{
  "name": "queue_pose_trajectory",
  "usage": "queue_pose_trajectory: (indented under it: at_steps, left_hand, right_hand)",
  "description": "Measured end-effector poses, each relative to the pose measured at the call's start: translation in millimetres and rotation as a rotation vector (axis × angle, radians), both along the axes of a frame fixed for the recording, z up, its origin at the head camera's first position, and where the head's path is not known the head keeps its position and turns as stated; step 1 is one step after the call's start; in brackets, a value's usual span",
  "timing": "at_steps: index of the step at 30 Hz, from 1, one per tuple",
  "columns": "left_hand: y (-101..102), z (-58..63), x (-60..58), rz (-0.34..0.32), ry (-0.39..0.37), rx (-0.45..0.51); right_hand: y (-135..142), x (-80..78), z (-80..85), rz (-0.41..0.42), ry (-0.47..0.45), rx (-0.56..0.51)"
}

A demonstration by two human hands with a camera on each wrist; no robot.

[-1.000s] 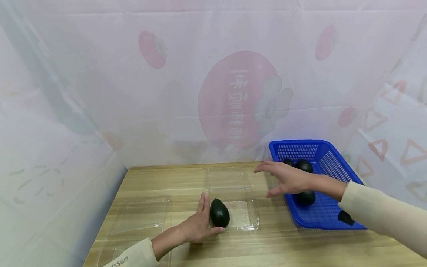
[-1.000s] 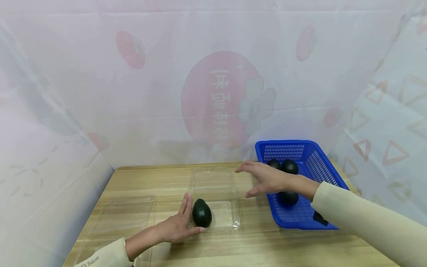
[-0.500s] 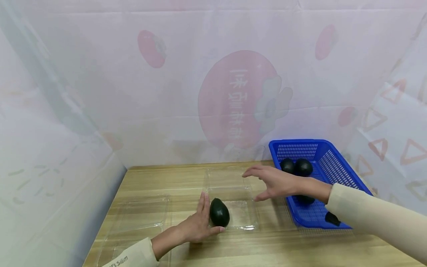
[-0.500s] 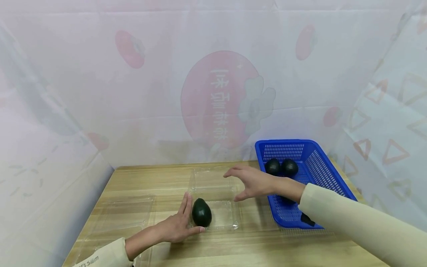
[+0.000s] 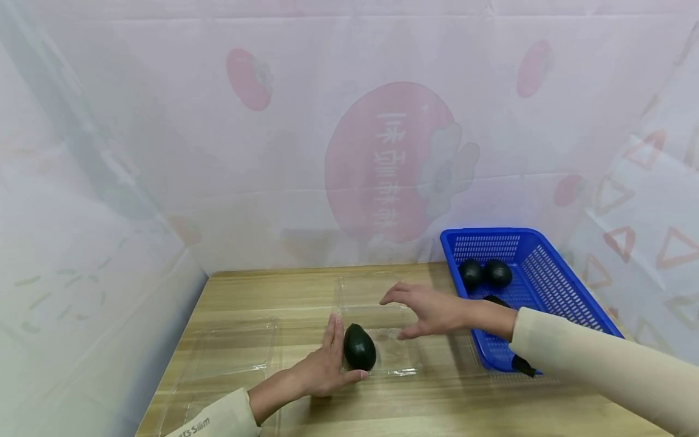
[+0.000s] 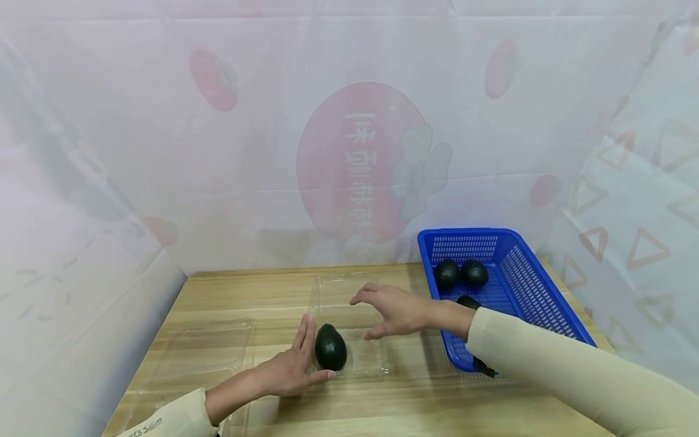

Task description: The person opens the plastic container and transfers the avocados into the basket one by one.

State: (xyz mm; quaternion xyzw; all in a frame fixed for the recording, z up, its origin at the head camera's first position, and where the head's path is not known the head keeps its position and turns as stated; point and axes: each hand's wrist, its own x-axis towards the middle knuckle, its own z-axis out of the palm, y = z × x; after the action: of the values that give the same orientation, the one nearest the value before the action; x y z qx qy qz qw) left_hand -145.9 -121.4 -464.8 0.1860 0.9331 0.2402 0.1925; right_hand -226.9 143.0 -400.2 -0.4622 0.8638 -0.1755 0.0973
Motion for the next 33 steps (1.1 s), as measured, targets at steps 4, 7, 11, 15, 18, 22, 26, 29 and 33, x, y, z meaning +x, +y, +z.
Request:
queue_pose_trajectory:
  at_steps: [4,7,11,15,18,22,26,29,33]
  left_hand:
    - [-0.3,-1.2,-0.1,-0.003,0.005,0.0]
    - [-0.3,-1.0,-0.2,-0.005,0.006,-0.003]
    - [-0.1,-0.8,-0.4,-0.005,0.011,-0.011]
    - [0.3,-1.7,-0.5,0.002,0.008,-0.006]
    - [0.4,-2.2,-0.6,0.004,0.005,-0.003]
    - [0.4,-2.3,-0.8,0.002,0.001,0.0]
    - [-0.1,-2.2,-0.5,-0.005,0.0,0.002]
    - [-0.5,-2.1,-0.2,-0.01,0.001,0.0]
    - [-0.3,-2.1,-0.2,-0.009,-0.002,0.002]
  right_hand:
    - [-7.4,2.8,-4.3,-0.014,-0.035,0.029]
    - [-12.7,3.5,-7.1,-0.009,-0.038,0.041]
    - [-18.7,4.3,-10.9,0.005,-0.038,0.042]
    - [-25.3,5.8,-16.6,0.017,-0.046,0.035]
    - [-29.7,6.7,-22.0,0.028,-0.055,0.027]
    - [-34.8,7.4,-28.0,0.053,-0.057,0.01]
    - [-39.7,7.5,-31.8,0.07,-0.051,0.006]
    - [-42.9,7.8,-34.4,0.072,-0.062,0.016]
    - [-46.9,8.9,-37.6,0.066,-0.074,0.03]
